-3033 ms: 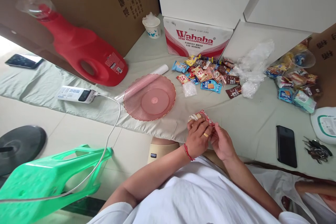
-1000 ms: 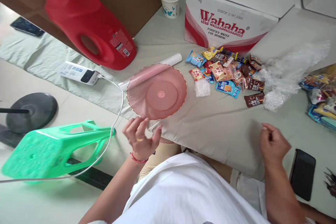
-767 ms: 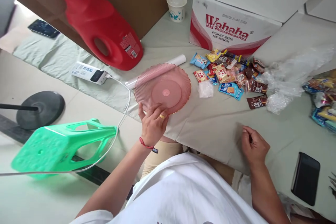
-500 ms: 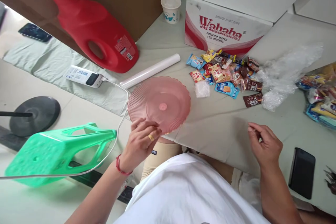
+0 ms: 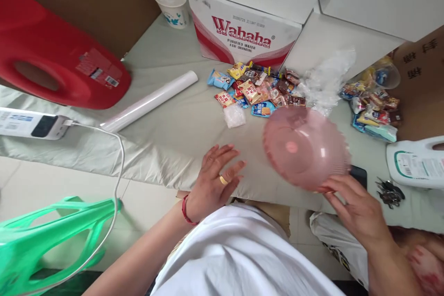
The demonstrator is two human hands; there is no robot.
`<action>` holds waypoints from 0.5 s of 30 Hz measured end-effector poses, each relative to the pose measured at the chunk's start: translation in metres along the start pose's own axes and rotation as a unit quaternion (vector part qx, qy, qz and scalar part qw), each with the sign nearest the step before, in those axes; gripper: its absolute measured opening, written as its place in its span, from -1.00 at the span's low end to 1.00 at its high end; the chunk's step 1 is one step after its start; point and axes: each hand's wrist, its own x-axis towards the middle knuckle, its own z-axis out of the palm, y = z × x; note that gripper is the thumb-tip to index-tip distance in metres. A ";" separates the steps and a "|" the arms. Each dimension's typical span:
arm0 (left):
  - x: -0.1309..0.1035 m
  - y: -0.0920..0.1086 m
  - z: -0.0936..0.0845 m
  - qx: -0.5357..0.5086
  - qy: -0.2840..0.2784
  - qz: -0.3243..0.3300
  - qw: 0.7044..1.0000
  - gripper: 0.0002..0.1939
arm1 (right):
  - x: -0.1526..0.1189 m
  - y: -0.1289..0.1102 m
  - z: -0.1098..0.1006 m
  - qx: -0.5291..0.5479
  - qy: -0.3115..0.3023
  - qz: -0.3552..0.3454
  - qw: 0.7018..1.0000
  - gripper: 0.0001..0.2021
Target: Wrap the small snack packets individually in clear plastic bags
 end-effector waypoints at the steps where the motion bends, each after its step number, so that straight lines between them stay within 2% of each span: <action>1: -0.002 -0.008 0.008 -0.002 0.007 -0.024 1.000 -0.69 | -0.010 0.011 -0.007 -0.032 0.022 0.057 0.998 -0.85; 4: -0.016 -0.034 0.029 0.015 0.009 -0.060 0.998 -0.80 | -0.032 0.052 -0.022 -0.139 0.077 0.223 0.962 -0.69; 6: -0.026 -0.049 0.039 0.039 -0.011 -0.066 0.997 -0.83 | -0.040 0.085 -0.023 -0.204 0.079 0.292 0.931 -0.67; 8: -0.032 -0.057 0.046 0.051 -0.033 -0.072 0.996 -0.82 | -0.040 0.117 -0.019 -0.246 0.051 0.343 0.905 -0.73; 11: -0.035 -0.060 0.048 0.050 -0.049 -0.083 0.994 -0.79 | -0.030 0.156 -0.009 -0.267 0.029 0.412 0.871 -0.80; 15: -0.034 -0.057 0.047 0.044 -0.049 -0.089 0.994 -0.78 | -0.010 0.186 0.005 -0.235 0.057 0.454 0.857 -0.76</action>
